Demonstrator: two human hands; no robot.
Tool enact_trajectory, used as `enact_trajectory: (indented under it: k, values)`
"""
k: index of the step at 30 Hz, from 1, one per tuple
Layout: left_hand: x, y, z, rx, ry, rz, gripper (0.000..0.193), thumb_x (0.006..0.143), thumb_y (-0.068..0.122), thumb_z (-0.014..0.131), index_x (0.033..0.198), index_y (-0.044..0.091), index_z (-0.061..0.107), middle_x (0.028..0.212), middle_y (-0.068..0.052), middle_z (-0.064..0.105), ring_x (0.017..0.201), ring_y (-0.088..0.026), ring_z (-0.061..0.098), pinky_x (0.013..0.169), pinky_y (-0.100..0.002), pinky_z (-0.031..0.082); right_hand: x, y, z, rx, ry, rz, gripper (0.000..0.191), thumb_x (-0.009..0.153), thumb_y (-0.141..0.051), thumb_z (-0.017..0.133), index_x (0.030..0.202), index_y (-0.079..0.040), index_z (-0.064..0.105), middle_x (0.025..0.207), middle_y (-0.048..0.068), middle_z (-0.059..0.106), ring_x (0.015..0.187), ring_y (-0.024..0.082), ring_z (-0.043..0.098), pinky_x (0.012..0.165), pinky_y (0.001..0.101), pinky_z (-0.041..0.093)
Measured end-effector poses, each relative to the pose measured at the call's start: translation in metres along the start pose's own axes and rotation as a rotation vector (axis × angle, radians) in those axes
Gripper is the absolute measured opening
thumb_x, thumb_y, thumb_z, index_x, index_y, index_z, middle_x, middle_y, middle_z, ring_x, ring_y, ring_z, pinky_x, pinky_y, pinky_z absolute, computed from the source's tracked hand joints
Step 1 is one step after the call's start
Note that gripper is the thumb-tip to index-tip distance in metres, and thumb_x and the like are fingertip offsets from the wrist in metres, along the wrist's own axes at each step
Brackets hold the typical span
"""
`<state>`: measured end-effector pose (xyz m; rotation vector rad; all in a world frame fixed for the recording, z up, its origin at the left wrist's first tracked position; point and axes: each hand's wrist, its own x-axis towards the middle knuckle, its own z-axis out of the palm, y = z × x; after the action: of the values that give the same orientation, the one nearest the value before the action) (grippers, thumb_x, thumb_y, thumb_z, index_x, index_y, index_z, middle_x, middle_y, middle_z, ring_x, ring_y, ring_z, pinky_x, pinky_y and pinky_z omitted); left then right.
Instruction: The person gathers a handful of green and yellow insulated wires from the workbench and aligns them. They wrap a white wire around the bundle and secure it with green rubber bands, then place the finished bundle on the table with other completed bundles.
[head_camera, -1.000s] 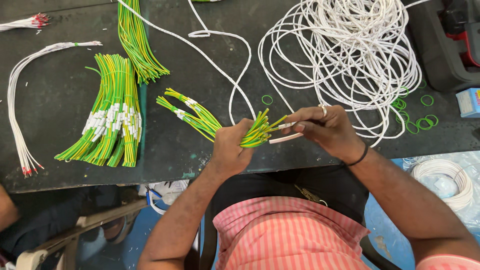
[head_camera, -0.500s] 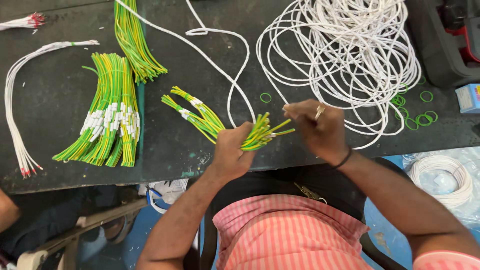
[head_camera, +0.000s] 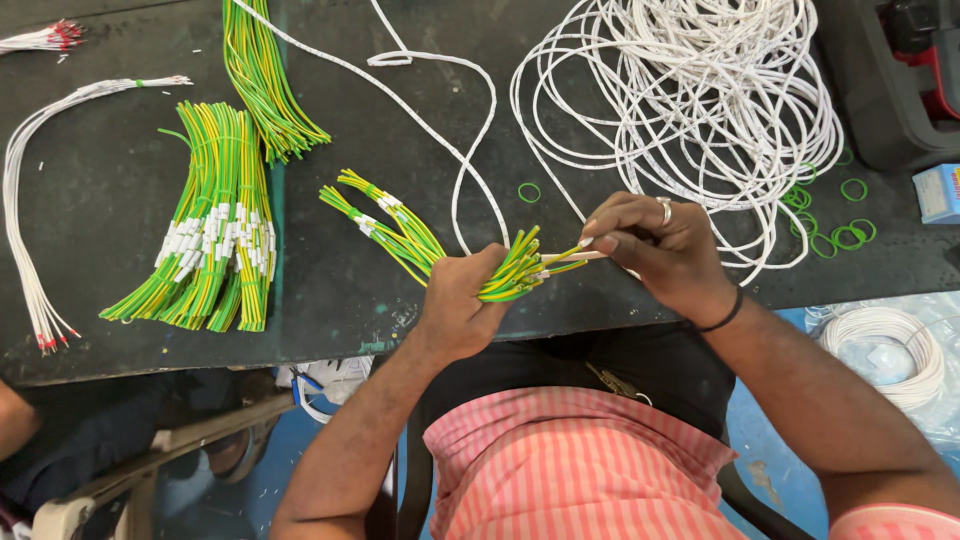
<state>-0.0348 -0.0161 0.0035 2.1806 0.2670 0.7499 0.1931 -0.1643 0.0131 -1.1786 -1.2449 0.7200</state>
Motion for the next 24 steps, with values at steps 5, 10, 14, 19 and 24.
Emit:
enact_trajectory:
  k: [5, 10, 14, 19, 24]
  values:
    - [0.002, 0.002, -0.001, 0.012, 0.005, 0.008, 0.018, 0.089, 0.016, 0.076, 0.091, 0.004, 0.062, 0.071, -0.016, 0.062, 0.066, -0.036, 0.068, 0.055, -0.041, 0.045, 0.003, -0.002, 0.002, 0.023, -0.009, 0.010, 0.011, 0.099, -0.005, 0.069, 0.107, 0.002, 0.073, 0.103, 0.010, 0.072, 0.091, 0.012, 0.064, 0.078, 0.0251, 0.051]
    - [0.003, 0.005, -0.002, -0.024, -0.016, 0.028, 0.018, 0.086, 0.011, 0.071, 0.100, 0.004, 0.064, 0.075, -0.015, 0.066, 0.071, -0.036, 0.070, 0.058, -0.042, 0.050, 0.004, -0.014, 0.005, 0.014, -0.034, 0.002, 0.009, 0.097, -0.002, 0.071, 0.106, 0.000, 0.073, 0.105, 0.009, 0.071, 0.089, 0.009, 0.065, 0.072, 0.0218, 0.049]
    - [0.003, 0.003, 0.003, 0.038, -0.034, 0.049, 0.022, 0.082, 0.008, 0.070, 0.102, 0.004, 0.061, 0.076, -0.016, 0.066, 0.074, -0.038, 0.070, 0.061, -0.045, 0.051, 0.009, -0.028, 0.007, -0.299, -0.082, 0.073, 0.011, 0.088, -0.001, 0.075, 0.098, -0.003, 0.078, 0.094, 0.003, 0.075, 0.064, 0.003, 0.055, 0.054, 0.0197, 0.039]
    - [0.001, -0.005, 0.011, 0.175, -0.112, 0.067, 0.028, 0.075, 0.005, 0.068, 0.100, 0.003, 0.057, 0.077, -0.018, 0.066, 0.074, -0.042, 0.068, 0.063, -0.051, 0.049, 0.012, -0.027, 0.025, -0.268, -0.178, 0.088, 0.012, 0.086, 0.000, 0.075, 0.097, -0.004, 0.077, 0.093, 0.000, 0.072, 0.066, 0.000, 0.054, 0.055, 0.0201, 0.041]
    - [-0.004, -0.010, 0.011, 0.080, -0.030, 0.034, 0.032, 0.081, 0.005, 0.066, 0.110, -0.001, 0.053, 0.077, -0.018, 0.066, 0.077, -0.042, 0.069, 0.063, -0.050, 0.050, 0.005, -0.020, 0.028, -0.094, -0.079, 0.228, 0.026, 0.087, -0.004, 0.077, 0.112, -0.003, 0.072, 0.094, 0.001, 0.071, 0.073, 0.002, 0.057, 0.059, 0.0193, 0.042]
